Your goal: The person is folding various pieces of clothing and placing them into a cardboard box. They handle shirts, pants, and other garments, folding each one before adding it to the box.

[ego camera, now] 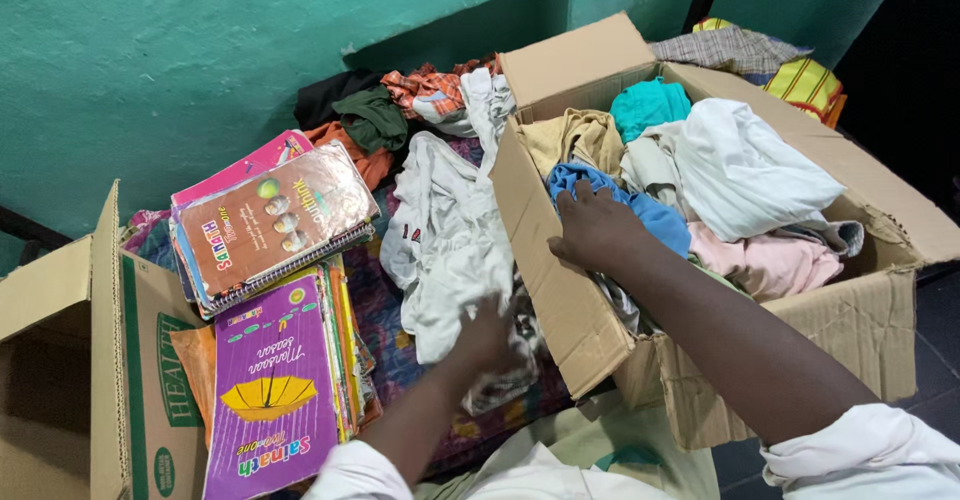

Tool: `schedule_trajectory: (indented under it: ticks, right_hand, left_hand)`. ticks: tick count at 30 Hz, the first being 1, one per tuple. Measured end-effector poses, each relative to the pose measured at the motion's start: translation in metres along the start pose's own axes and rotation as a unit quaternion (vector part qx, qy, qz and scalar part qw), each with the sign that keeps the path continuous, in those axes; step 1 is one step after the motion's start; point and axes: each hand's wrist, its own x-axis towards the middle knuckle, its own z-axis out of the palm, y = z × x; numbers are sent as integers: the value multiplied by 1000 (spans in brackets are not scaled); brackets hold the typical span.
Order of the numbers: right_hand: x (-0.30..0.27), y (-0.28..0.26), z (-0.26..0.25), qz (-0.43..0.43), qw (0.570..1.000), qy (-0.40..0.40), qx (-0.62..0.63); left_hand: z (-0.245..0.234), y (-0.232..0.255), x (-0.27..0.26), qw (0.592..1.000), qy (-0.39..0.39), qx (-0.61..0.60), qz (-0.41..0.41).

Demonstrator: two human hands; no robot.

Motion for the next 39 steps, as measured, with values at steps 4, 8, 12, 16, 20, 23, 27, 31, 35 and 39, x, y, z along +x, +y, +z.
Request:
schedule_trajectory:
  ticks: [4,8,12,16,20,23,27,31,35,39]
  right_hand:
    - [4,4,5,0,1000,14,11]
    - [1,7,19,-11,1000,22,-2]
    - [2,8,14,-26,999,46,-4]
    - [-9,0,-1,-14,1000,21,-5]
    - [-27,-28,-32,-16,998,-27,-60]
    - [-46,-75,-31,-159,987,9,-23]
    - [-66,-126,-1,-162,974,-160,-5]
    - [-54,-154,58,-121,969,-210,-43]
    - [-43,-161,126,-127,981,-141,-33]
    - [-61,-163,166,-31,980,-195,38]
  left_hand:
    - [62,13,-22,996,-27,81,-4]
    - [81,-18,-26,999,20,10,-41]
    - [22,-51,-6,936,142,-142,-288]
    - [-43,-53,-44,869,414,-138,-235]
    - [-64,-48,-77,878,333,-141,-313]
    - [-50,-56,-87,898,277,-73,-334]
    - [-36,-70,-83,900,207,-97,-370]
    - [-37,-63,-93,882,337,-162,-288]
    - [-49,-41,-103,835,423,-282,-209]
    - [-61,-21,-118,774,407,-435,-216]
